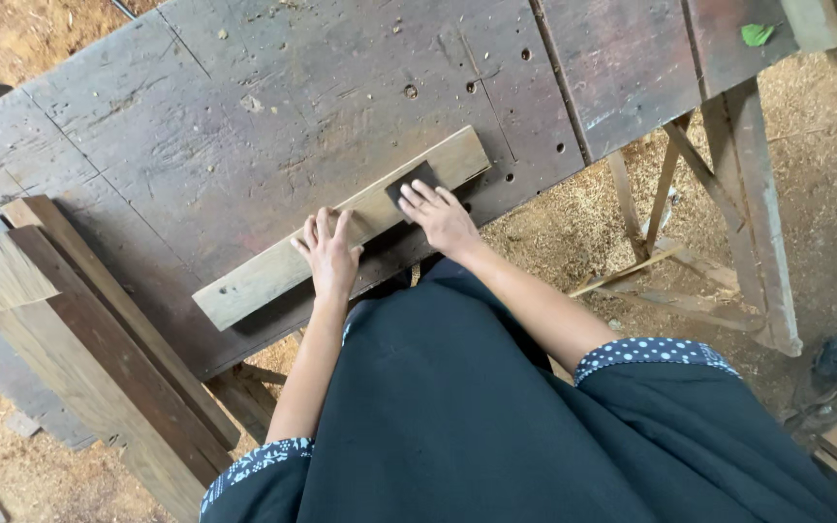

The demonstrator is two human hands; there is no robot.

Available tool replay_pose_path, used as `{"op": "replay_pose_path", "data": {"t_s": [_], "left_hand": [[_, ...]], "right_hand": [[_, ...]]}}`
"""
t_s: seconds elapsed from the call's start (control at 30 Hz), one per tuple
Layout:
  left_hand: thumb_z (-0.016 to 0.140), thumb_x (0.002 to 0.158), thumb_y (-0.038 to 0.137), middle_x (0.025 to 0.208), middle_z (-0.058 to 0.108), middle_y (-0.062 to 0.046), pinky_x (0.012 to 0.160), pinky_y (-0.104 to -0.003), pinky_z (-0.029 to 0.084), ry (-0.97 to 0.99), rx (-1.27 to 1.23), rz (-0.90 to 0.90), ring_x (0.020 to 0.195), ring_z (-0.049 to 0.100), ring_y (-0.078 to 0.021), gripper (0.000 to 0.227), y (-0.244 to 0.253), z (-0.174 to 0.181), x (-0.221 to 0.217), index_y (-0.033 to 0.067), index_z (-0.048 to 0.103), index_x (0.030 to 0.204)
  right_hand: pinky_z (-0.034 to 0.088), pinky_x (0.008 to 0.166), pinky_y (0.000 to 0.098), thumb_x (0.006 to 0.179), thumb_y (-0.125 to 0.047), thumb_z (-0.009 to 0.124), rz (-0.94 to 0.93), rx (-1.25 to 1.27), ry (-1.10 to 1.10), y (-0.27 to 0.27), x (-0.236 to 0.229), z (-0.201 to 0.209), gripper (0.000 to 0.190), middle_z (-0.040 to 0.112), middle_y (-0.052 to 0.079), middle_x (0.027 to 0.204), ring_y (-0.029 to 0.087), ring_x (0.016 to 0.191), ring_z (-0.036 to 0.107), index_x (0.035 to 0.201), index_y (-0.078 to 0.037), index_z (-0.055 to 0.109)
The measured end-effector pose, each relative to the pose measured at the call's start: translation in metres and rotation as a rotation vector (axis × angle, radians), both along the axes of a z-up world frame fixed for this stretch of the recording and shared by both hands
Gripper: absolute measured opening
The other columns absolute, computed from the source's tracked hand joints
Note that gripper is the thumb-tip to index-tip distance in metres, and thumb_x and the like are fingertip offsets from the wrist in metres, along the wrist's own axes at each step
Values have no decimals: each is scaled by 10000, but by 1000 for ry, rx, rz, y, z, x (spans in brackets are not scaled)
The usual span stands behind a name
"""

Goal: The person sands a wooden plank using a piece of sandpaper, moving it back and forth across the surface while holding the wood steady by hand.

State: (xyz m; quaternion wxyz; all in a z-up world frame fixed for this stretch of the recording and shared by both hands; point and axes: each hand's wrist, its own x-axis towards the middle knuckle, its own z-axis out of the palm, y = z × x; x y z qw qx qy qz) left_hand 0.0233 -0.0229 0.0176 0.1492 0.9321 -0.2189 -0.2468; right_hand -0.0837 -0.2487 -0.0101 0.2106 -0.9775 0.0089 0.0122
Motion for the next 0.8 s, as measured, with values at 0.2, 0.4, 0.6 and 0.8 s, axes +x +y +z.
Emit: {"op": "replay_pose_path", "data": {"t_s": [0.2,0.4,0.6,0.8], "left_hand": [[786,836,283,1533,439,-140,1205,-610,205,-197,-112,-173,1447,345,-364,688,5,-12,-11,187,540,1472],[778,849,294,1474,478,-124,1153,-576,272,-216,-68,-138,1373,426,-340,599,-3,-12,-5,211,591,1413],[786,827,254,1454,486,-130,1149,-567,274,-192,-65,-115,1360,427,-348,600,-10,-2,-3,181,596,1392],[779,818,222,1448,468,-140,1168,-573,247,-158,-42,-97,1380,402,-358,596,-13,1,-2,172,585,1379]], "right_hand": [[441,1085,431,1008,-126,504,-439,-140,-31,-43,24,34,402,549,82,1515,272,1408,511,1388,-106,636],[451,1090,435,908,-47,485,28,-21,-1,-27,15,20,482,549,87,1508,282,1394,531,1357,-116,646],[443,1079,455,1002,-16,481,-431,-155,124,-31,26,-6,425,513,138,1547,305,1386,496,1401,-31,627],[513,1040,409,936,-50,541,18,-105,-141,-14,13,9,412,532,34,1510,215,1329,538,1323,-139,651]]}}
